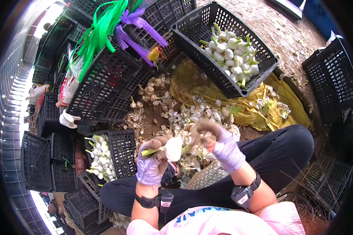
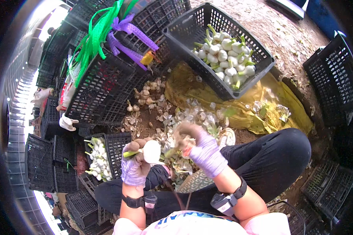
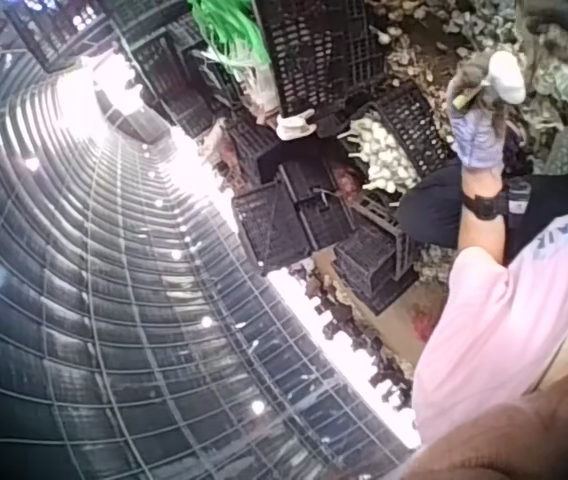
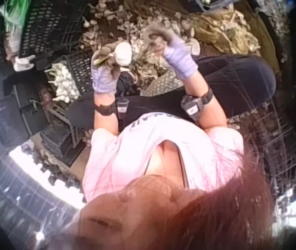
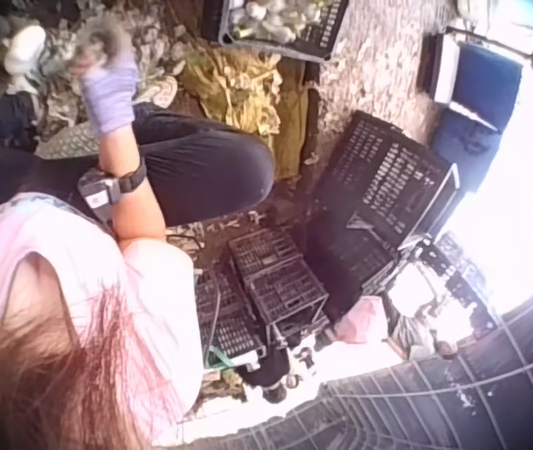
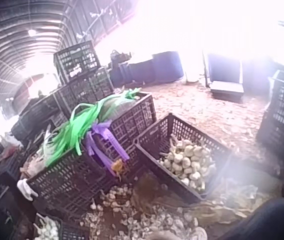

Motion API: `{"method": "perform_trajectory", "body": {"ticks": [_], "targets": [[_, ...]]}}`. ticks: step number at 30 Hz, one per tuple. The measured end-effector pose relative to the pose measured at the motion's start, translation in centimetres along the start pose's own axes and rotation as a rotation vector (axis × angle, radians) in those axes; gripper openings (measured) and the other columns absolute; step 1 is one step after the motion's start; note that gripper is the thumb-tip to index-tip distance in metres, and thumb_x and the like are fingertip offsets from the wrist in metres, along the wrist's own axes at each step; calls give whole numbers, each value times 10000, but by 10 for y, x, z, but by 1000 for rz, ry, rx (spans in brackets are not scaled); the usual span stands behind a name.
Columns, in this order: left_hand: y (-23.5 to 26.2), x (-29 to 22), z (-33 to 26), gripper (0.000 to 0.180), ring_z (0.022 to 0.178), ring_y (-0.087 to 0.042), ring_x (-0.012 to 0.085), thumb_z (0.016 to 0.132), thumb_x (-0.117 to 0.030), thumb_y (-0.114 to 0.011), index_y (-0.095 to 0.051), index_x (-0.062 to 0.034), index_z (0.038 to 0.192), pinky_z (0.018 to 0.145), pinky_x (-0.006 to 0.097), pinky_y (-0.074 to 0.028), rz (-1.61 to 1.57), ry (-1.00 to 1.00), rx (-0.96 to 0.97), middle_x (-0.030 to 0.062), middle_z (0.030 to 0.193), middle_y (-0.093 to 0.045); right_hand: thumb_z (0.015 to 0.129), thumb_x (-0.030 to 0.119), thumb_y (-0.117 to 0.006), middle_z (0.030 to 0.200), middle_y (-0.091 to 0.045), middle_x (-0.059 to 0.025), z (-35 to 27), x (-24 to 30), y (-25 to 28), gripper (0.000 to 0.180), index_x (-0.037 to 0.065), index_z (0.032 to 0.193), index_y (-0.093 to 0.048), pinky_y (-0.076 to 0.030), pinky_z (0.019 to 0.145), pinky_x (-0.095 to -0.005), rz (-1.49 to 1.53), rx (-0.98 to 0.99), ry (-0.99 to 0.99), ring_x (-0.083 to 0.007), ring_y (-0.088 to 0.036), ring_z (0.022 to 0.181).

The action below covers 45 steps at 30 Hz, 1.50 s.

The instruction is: The person sits on the floor and peels garlic bulbs by hand, removing the outer skins and roots. They place the cleaned garlic into a black crate and later transfer the contents into a large blue barrel. Finally, they gather the discarded skins into a sack.

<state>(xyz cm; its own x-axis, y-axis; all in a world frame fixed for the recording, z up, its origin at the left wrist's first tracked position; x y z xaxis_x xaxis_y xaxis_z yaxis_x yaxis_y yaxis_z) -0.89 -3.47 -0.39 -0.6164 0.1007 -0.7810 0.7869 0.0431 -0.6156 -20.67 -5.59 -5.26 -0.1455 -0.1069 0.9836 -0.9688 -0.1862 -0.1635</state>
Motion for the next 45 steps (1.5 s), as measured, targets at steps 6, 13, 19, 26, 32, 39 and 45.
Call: {"method": "perform_trajectory", "body": {"ticks": [6,13,19,26,32,39,45], "targets": [[39,-2,-8,491,937,-578,233,710,-17,-692,-480,-66,1150,830,376,-518,-299,76,-195,116,1085,-558,834,102,-531,1022,-594,-95,-1,12,-36,293,-6,1106,-555,-432,810,-288,100,242,-285,-157,-546,927],[119,-102,-14,349,920,-552,220,690,-28,-566,-522,11,1034,826,321,-453,818,-464,-948,105,988,-564,878,168,-520,836,-521,-4,17,-32,-36,350,-19,1171,-492,-419,670,-206,276,154,-340,-54,-467,713],[164,-103,18,438,1064,-482,239,696,83,-470,-488,15,1128,927,338,-403,1089,-433,-923,142,1153,-488,805,204,-598,1040,-583,-87,36,-56,-36,426,-23,1153,-503,-416,850,-263,240,114,-589,-141,-533,952],[231,23,187,405,1151,-420,258,730,-6,-592,-547,-28,1132,974,347,-339,1237,-7,-459,158,1211,-467,767,272,-672,1040,-588,-81,57,-89,-23,495,6,1153,-514,-456,755,-277,-143,121,-382,-141,-556,867],[230,83,303,735,1158,-416,371,677,-114,-719,-353,-100,1314,990,378,-371,1771,472,-659,184,1344,-244,663,573,-626,1060,-569,-172,79,-83,-19,767,-24,1133,-524,-412,882,-342,-175,90,-535,-260,-546,1015],[244,83,279,681,1011,-523,346,626,-124,-764,-405,-48,1200,884,361,-452,1879,507,-734,209,1207,-369,775,327,-606,987,-586,-192,78,-72,-19,476,-21,1095,-550,-442,810,-343,-131,55,-465,-295,-578,945],[164,55,153,863,988,-538,241,636,116,-674,-225,-35,1357,624,246,-532,584,435,-564,164,1231,-433,774,289,-565,858,-588,-130,50,-74,-19,399,-6,1044,-566,-440,759,-323,-37,55,-479,-226,-567,831]]}}
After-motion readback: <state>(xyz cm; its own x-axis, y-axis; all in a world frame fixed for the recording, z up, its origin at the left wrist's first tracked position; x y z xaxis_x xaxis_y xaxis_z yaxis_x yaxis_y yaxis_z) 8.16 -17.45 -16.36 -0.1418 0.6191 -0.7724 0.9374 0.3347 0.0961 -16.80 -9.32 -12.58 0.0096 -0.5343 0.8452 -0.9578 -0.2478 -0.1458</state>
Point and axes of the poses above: each hand's wrist, its own z-axis towards the middle knuckle, its own y-axis out of the back of the hand, x = y × z, the point moved 1 cm from there along z, towards the middle knuckle
